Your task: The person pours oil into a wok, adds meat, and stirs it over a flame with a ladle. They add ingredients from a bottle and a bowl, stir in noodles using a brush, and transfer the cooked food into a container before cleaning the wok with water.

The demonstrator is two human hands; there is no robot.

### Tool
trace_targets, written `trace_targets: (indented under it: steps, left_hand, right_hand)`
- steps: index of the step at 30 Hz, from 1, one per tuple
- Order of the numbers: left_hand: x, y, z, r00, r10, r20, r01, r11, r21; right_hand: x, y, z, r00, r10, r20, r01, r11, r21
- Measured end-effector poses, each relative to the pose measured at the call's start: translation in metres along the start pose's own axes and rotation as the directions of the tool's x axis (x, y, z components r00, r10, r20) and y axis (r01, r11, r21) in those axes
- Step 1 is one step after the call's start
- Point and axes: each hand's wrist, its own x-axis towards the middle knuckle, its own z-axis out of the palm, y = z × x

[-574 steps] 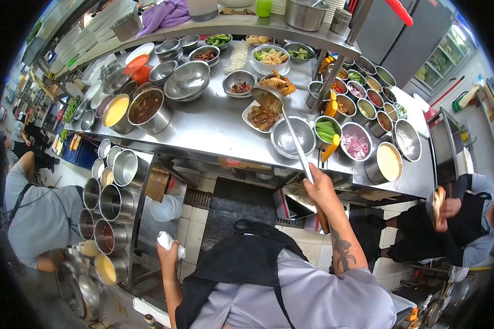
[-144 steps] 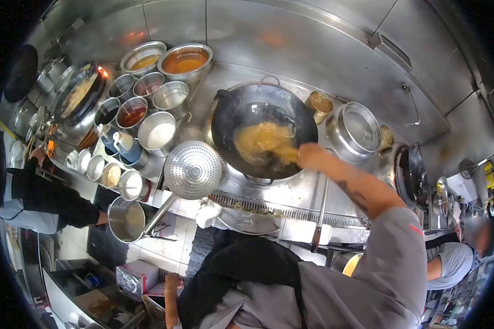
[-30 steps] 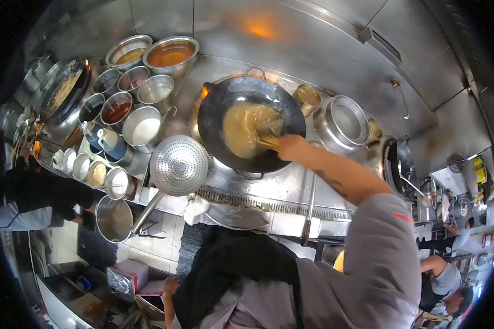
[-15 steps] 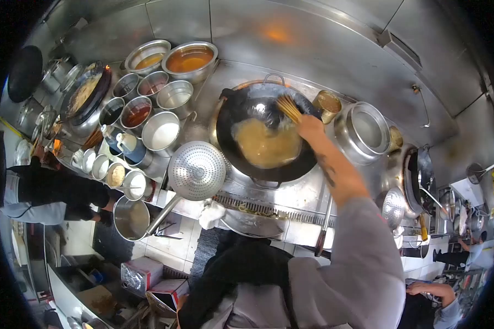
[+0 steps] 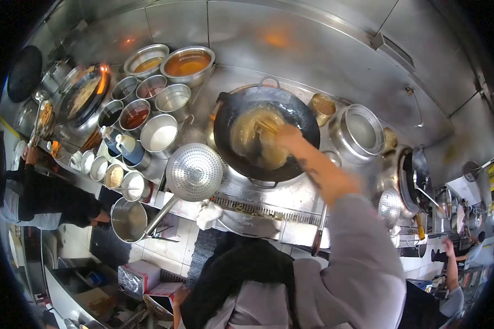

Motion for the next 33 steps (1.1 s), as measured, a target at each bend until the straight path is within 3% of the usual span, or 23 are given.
trace_targets:
  steps: [2,3,5,8,9,11,13,14,15,16,17,18,19,20,21,22,25,26,28,30,33]
  left_hand:
    - [0.029,0.074,-0.046,0.979,-0.173,-0.106,0.134,0.944,-0.302]
    - [-0.005,0.032,-0.020,0.979,-0.175,-0.109,0.136,0.946,-0.295]
    - [-0.017,-0.014,0.000,0.992,-0.122,-0.039,0.113,0.978,-0.178]
    - [0.017,-0.063,0.020,0.994,-0.073,0.087,0.075,0.997,-0.013]
    - [0.040,-0.073,0.021,0.990,-0.065,0.124,0.060,0.997,0.041]
    - [0.043,-0.099,0.025,0.976,-0.052,0.212,0.020,0.989,0.147]
    - [0.037,-0.119,0.030,0.955,-0.041,0.295,-0.032,0.971,0.238]
    - [0.037,-0.119,0.024,0.941,-0.041,0.337,-0.061,0.956,0.287]
    - [-0.061,-0.081,0.037,0.943,-0.038,0.331,-0.063,0.955,0.291]
    - [0.011,-0.080,0.031,0.926,-0.021,0.378,-0.154,0.892,0.425]
    - [0.034,-0.068,-0.019,0.900,-0.016,0.435,-0.248,0.802,0.544]
    - [0.044,-0.043,-0.028,0.898,-0.017,0.439,-0.253,0.798,0.548]
    - [0.054,-0.022,-0.031,0.976,-0.193,0.104,0.156,0.946,0.285]
    - [0.065,0.001,-0.040,0.874,-0.460,-0.155,0.444,0.887,-0.128]
    - [0.085,0.035,-0.064,0.883,-0.447,-0.143,0.437,0.894,-0.101]
    - [0.110,0.065,-0.084,0.891,-0.435,-0.131,0.429,0.900,-0.077]
    - [0.174,0.113,-0.100,0.950,-0.232,-0.208,0.202,0.967,-0.156]
    - [0.197,0.140,-0.107,0.960,-0.183,-0.212,0.139,0.969,-0.206]
    - [0.234,0.164,-0.103,0.973,-0.001,-0.230,-0.019,0.996,-0.085]
    - [0.262,0.191,-0.099,0.942,0.180,-0.284,-0.139,0.978,0.157]
    - [0.282,0.248,-0.115,0.968,0.155,-0.198,-0.091,0.950,0.300]
  right_hand:
    - [0.012,-0.024,0.010,0.985,0.091,-0.144,-0.094,0.995,-0.018]
    - [-0.004,-0.031,0.021,0.987,0.072,-0.143,-0.074,0.997,-0.010]
    - [-0.072,-0.048,-0.022,1.000,0.011,0.003,-0.011,1.000,0.010]
    - [-0.090,-0.009,-0.048,0.991,0.061,0.117,-0.054,0.997,-0.055]
    - [-0.064,0.010,-0.038,0.992,0.055,0.115,-0.049,0.997,-0.053]
    - [-0.002,0.048,0.003,0.983,0.121,-0.136,-0.117,0.993,0.034]
    - [-0.002,0.028,0.010,0.981,0.172,-0.092,-0.164,0.983,0.088]
    - [-0.006,0.009,0.017,0.974,0.221,-0.044,-0.213,0.966,0.148]
    - [-0.046,-0.014,-0.002,0.979,0.148,-0.140,-0.134,0.986,0.102]
    - [-0.054,-0.003,0.002,0.978,0.148,-0.146,-0.134,0.986,0.104]
    - [-0.067,0.019,0.008,0.989,0.116,-0.088,-0.107,0.989,0.104]
    - [-0.074,0.031,0.013,0.996,0.084,-0.030,-0.081,0.991,0.107]
    - [-0.068,0.032,0.008,0.996,0.085,-0.032,-0.081,0.990,0.111]
    - [-0.057,0.032,-0.004,0.989,0.098,-0.108,-0.089,0.992,0.086]
    - [-0.044,0.032,-0.015,0.976,0.113,-0.184,-0.103,0.993,0.062]
    - [-0.018,0.026,-0.024,0.981,0.138,-0.140,-0.121,0.985,0.124]
    - [0.016,-0.026,-0.019,0.983,0.170,-0.066,-0.132,0.914,0.384]
    - [0.013,-0.042,-0.011,0.991,0.115,-0.071,-0.084,0.936,0.342]
    - [-0.012,-0.058,0.013,0.995,0.029,-0.093,-0.002,0.962,0.273]
    - [-0.058,-0.059,0.016,0.999,0.016,-0.048,-0.004,0.972,0.235]
    - [-0.092,-0.026,-0.013,0.997,0.074,0.028,-0.078,0.982,0.171]
